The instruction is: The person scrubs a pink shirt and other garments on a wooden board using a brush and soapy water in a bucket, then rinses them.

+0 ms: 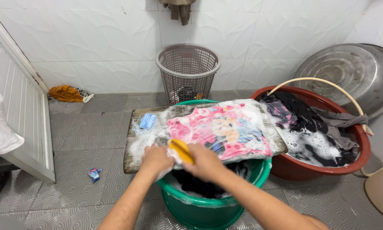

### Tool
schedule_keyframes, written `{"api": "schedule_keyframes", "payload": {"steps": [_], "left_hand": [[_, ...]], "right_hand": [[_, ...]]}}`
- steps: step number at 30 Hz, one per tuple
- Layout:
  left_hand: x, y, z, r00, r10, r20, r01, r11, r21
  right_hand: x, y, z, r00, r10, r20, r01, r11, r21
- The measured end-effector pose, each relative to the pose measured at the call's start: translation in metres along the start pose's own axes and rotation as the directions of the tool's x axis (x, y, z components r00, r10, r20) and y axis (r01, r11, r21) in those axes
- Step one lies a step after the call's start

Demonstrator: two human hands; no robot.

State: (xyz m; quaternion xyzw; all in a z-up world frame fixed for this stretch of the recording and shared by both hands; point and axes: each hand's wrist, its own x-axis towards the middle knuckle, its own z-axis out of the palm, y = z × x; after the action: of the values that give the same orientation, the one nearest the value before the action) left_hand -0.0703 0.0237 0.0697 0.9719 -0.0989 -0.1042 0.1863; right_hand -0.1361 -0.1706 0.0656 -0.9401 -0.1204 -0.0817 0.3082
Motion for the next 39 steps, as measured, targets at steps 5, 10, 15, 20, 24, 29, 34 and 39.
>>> {"api": "schedule_keyframes", "payload": {"steps": [5,10,15,20,24,29,34,39], "left_hand": [[-0.009,0.007,-0.013,0.999,0.024,0.036,-0.027,0.997,0.079],[-0.001,0.001,-0.005,0.999,-0.023,-0.032,0.021,0.997,-0.077],[0.008,-0.010,-0.001,1.000,-0.012,-0.025,0.012,1.000,0.015],[0.005,-0.003,0.000,0.999,-0.047,0.003,0.046,0.997,0.067],[0.004,0.000,0.005,0.995,-0.002,-0.095,0.007,0.998,0.056],[0.005,0.002,0.004,0.983,0.015,-0.183,-0.011,1.000,0.019],[0.009,-0.008,0.001,0.995,-0.041,-0.088,0.041,0.999,0.007],[0.020,-0.025,0.006,1.000,-0.004,-0.029,0.006,0.998,0.055]], "right_hand": [[0.025,0.039,-0.056,0.890,0.434,-0.140,-0.449,0.888,-0.098],[0.012,0.025,-0.012,0.961,0.173,-0.214,-0.196,0.976,-0.092],[0.005,0.018,0.004,1.000,-0.016,0.010,0.016,0.998,-0.053],[0.027,0.056,-0.057,0.916,0.372,-0.151,-0.387,0.918,-0.085],[0.020,0.025,-0.029,0.931,0.341,-0.131,-0.353,0.931,-0.086],[0.006,0.016,-0.005,0.995,0.012,0.095,-0.010,1.000,-0.017],[0.030,0.070,-0.055,0.951,0.285,-0.121,-0.300,0.944,-0.134],[0.014,0.028,-0.022,0.956,0.241,-0.166,-0.264,0.955,-0.136]]}}
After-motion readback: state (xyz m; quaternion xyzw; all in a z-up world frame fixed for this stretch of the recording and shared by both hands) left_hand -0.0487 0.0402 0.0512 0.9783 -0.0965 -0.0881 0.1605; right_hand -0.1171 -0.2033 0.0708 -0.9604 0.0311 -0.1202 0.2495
